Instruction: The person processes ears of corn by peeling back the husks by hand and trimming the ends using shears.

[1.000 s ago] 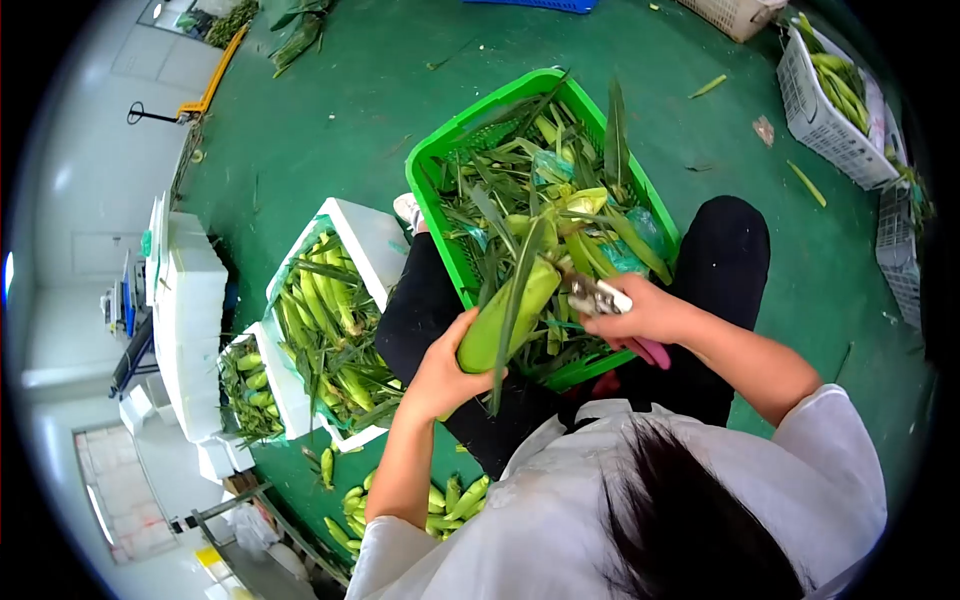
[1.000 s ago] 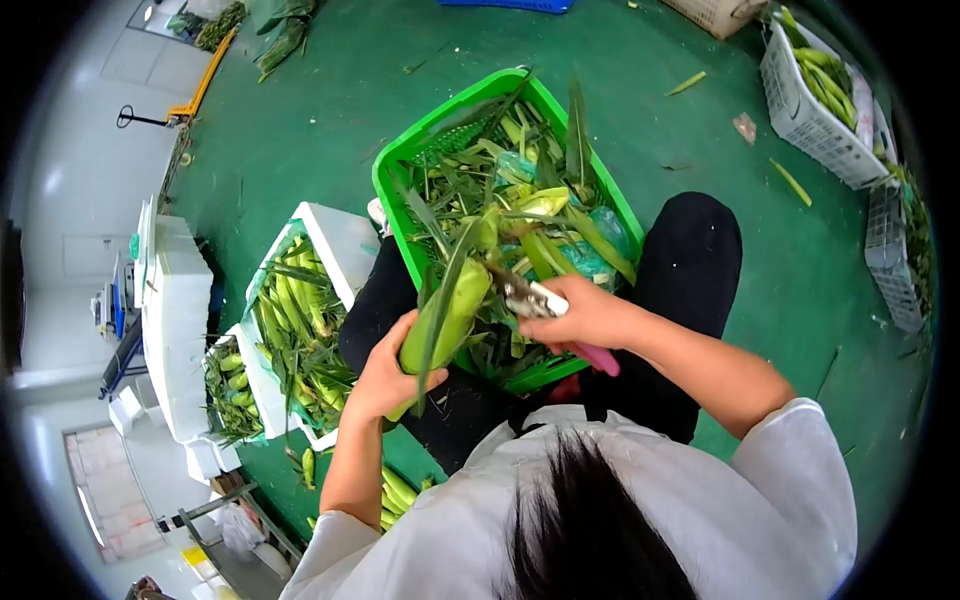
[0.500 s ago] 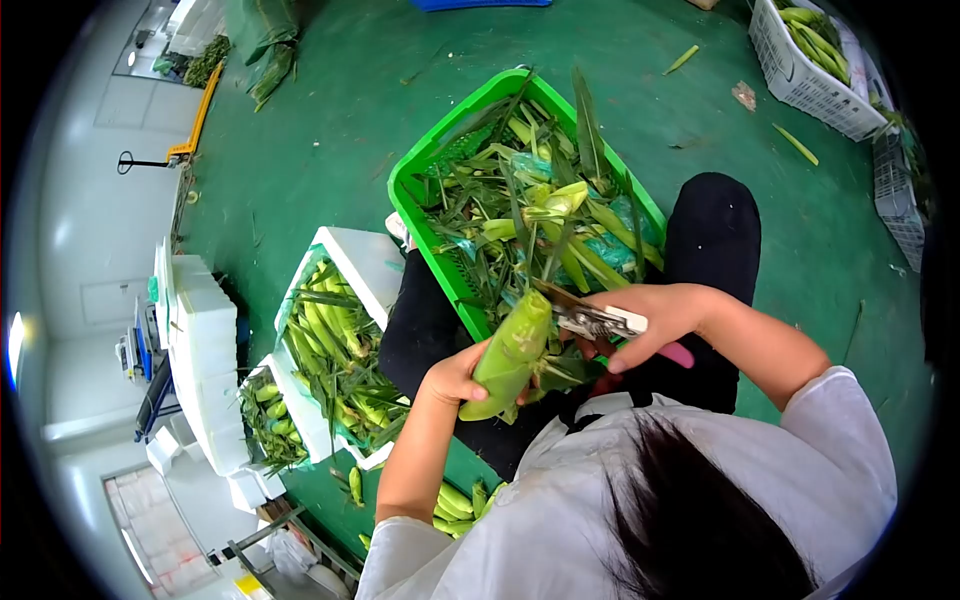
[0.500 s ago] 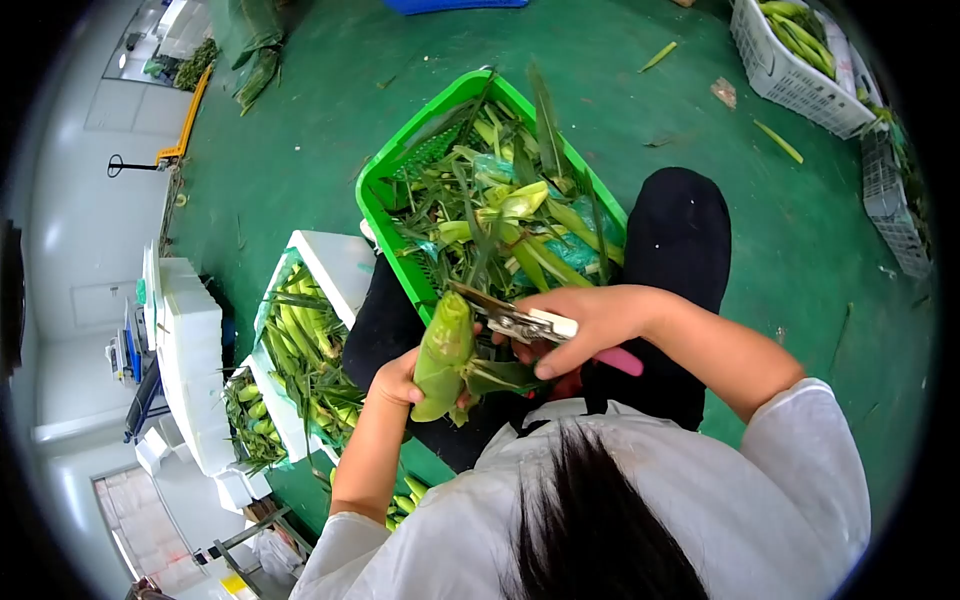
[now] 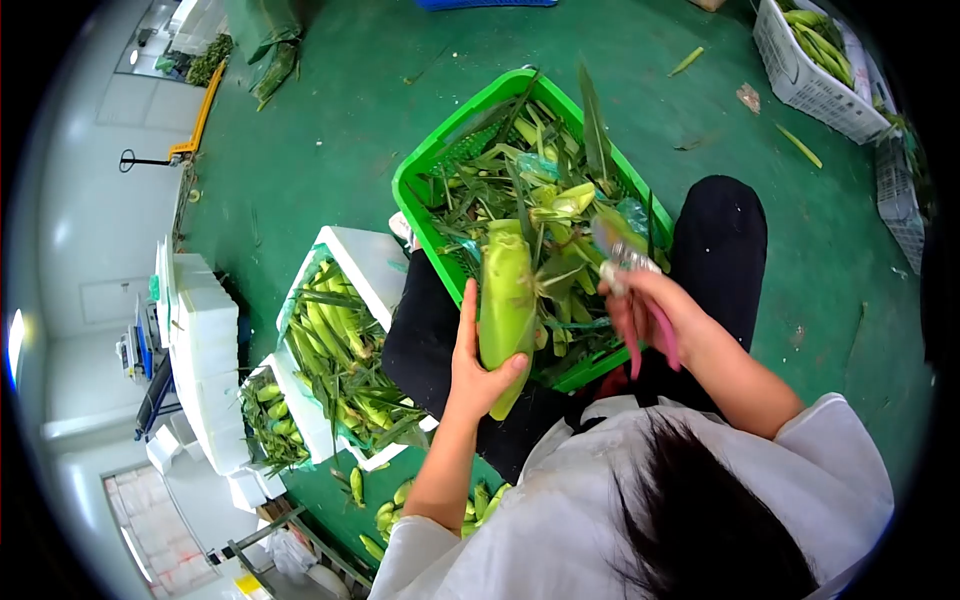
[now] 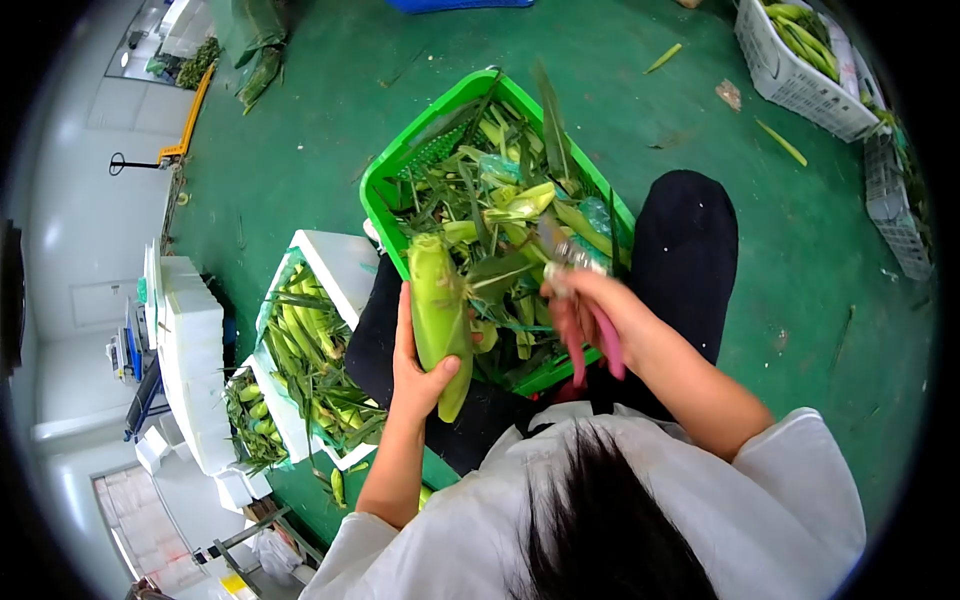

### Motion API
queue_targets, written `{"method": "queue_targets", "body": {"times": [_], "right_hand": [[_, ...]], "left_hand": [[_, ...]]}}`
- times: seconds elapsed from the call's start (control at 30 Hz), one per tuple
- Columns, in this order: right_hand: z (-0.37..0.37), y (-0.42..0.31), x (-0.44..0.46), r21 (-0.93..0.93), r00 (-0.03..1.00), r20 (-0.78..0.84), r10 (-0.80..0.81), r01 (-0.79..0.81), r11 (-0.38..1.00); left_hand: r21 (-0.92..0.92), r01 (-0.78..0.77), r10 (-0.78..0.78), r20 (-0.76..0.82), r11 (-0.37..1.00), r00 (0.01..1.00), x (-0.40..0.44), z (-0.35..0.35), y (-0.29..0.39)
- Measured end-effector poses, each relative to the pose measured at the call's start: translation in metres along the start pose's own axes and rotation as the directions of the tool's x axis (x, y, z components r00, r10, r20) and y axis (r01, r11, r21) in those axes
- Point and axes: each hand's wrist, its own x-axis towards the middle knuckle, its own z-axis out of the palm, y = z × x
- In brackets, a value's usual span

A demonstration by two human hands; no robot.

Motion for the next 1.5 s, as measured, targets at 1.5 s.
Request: {"method": "queue_targets", "body": {"times": [1.5], "right_hand": [[0.052, 0.037, 0.024, -0.868, 0.910, 0.119, -0.398, 0.290, 0.403]], "left_hand": [[-0.806, 0.000, -0.456, -0.334, 0.592, 0.825, 0.016, -0.054, -0.061]]}}
